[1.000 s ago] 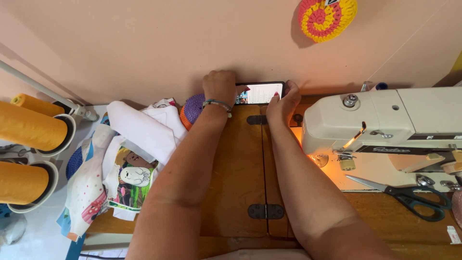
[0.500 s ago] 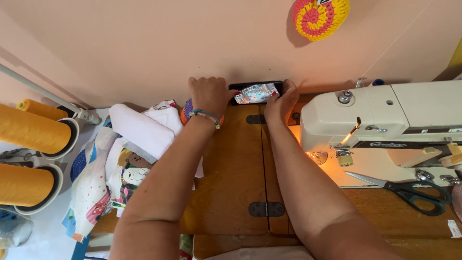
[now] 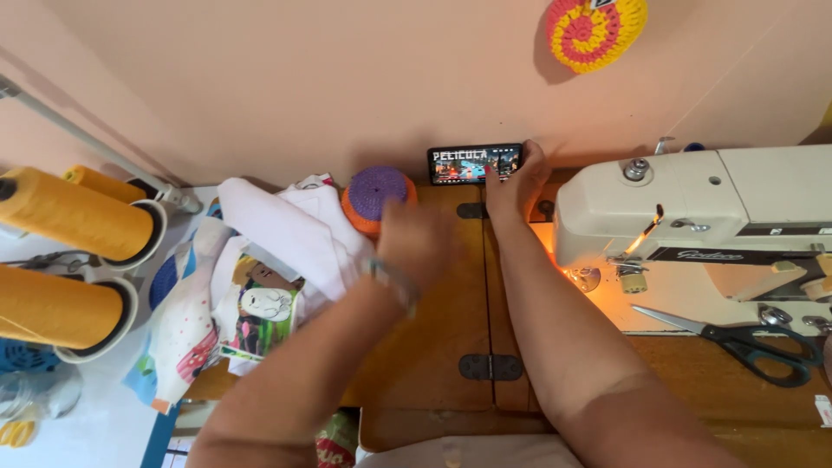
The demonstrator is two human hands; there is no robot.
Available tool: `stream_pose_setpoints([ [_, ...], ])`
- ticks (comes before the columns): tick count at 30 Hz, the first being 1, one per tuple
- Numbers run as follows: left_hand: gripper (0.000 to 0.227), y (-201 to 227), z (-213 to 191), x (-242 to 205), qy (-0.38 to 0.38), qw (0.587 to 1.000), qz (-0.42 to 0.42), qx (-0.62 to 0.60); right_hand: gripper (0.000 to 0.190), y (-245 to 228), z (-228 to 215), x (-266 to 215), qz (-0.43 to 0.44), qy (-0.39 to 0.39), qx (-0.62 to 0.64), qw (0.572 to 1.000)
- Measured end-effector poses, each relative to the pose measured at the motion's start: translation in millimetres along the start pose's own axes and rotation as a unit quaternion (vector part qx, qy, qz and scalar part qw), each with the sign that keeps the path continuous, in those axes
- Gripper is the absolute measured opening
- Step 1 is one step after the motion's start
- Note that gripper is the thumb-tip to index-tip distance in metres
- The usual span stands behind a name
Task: Sewing small fabric pieces together using a sewing machine while occasionally interacting with a smartphone.
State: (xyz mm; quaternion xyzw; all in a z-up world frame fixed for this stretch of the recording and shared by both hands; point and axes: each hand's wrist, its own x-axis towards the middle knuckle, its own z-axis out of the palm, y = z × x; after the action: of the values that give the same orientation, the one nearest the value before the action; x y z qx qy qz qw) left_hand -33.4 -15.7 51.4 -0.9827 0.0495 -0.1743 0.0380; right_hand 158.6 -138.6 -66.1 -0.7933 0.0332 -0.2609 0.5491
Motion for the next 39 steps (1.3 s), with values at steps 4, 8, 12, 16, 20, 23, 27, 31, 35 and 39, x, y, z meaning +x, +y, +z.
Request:
stream_pose_setpoints([
  [4,0.030,27,-36,-102,-0.126,0.981,0.079,-0.125,0.105,-37,-15,-9,-0.014,-0.001,-0.059,0.998],
  [8,0.022,23,-29,-157,-0.184,0.925,0.054,-0.328,0.095,-49,-18,-4,0.035,-0.022,-0.096,0.994],
  [12,0.026,7,-27,-172,-0.051,0.875,0.076,-0.476,0.097,-33,-5,1,-0.001,0.022,-0.112,0.993],
  [16,0.021,2,-27,-174,-0.040,0.860,0.089,-0.501,0.095,-25,-5,3,-0.062,0.036,-0.130,0.989],
  [20,0.020,-1,-24,-177,-0.011,0.851,0.119,-0.512,0.100,-32,-8,0,-0.078,0.022,-0.151,0.985],
  [23,0.020,-2,-21,-179,-0.010,0.848,0.124,-0.516,0.099,-38,-10,-3,-0.061,0.011,-0.152,0.986],
  [27,0.023,-4,-23,-180,-0.017,0.845,0.120,-0.521,0.099,-45,-10,-6,-0.026,0.001,-0.165,0.986],
  [31,0.023,-5,-22,-180,-0.008,0.844,0.123,-0.522,0.100,-39,-6,-3,-0.015,0.004,-0.165,0.986],
  [35,0.021,-5,-22,-179,-0.008,0.848,0.124,-0.515,0.104,-24,-7,-1,-0.074,0.020,-0.144,0.987],
  [39,0.024,-5,-25,-179,-0.004,0.848,0.126,-0.515,0.075,-30,-8,3,0.151,0.045,0.244,0.957],
])
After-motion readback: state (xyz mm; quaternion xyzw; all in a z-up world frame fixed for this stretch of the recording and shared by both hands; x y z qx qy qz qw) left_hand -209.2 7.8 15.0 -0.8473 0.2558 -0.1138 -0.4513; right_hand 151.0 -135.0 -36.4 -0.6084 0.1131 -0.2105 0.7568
